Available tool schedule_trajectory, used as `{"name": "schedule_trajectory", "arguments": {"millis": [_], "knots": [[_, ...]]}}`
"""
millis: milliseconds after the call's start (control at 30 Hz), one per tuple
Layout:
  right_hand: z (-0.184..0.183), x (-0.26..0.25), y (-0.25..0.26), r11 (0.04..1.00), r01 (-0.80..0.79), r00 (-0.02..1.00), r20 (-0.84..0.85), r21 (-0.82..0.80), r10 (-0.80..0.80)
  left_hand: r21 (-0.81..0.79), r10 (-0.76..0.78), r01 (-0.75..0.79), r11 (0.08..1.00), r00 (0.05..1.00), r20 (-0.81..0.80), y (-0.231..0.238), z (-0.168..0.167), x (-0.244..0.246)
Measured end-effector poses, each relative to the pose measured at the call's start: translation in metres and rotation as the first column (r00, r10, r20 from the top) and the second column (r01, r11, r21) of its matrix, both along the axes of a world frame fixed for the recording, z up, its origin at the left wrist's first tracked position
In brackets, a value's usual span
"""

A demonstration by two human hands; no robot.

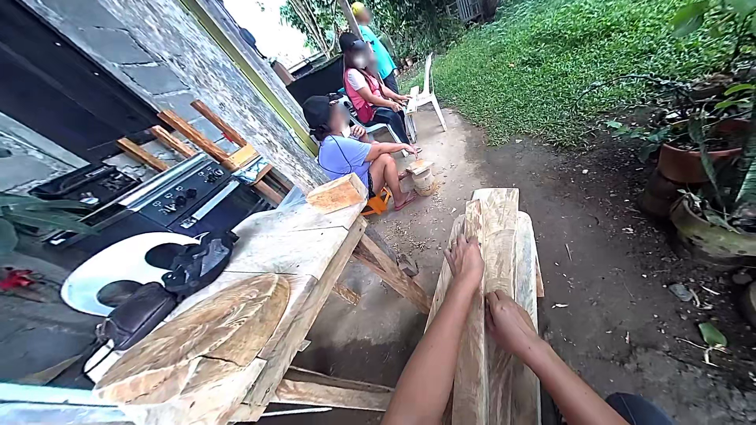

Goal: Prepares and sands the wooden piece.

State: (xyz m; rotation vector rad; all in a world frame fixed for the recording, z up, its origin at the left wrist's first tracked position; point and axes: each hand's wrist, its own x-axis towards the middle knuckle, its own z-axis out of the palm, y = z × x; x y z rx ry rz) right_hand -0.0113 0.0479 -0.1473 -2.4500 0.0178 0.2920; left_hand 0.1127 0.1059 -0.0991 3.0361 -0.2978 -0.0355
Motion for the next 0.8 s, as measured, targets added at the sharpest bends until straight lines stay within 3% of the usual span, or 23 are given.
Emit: {"name": "schedule_trajectory", "arguments": {"millis": [233, 400, 567, 800], "knots": [[0.001, 0.002, -0.002, 1.000, -0.005, 1.000, 0.005, 0.007, 0.005, -0.011, 0.024, -0.024, 1.000, 1.000, -0.008, -0.001, -0.002, 0.006], [-0.002, 0.002, -0.006, 0.999, -0.022, 1.000, 0.016, 0.034, 0.021, 0.080, 0.006, -0.005, 0.997, 1.000, 0.000, -0.003, 0.000, -0.006], [-0.001, 0.001, -0.011, 0.996, -0.049, 0.999, 0.014, 0.071, 0.049, 0.049, -0.056, 0.054, 0.997, 0.998, 0.035, 0.022, -0.007, -0.068], [0.000, 0.003, -0.006, 0.998, -0.026, 1.000, -0.013, 0.065, 0.027, -0.116, -0.093, 0.108, 0.987, 0.988, 0.122, 0.075, -0.021, -0.169]]}}
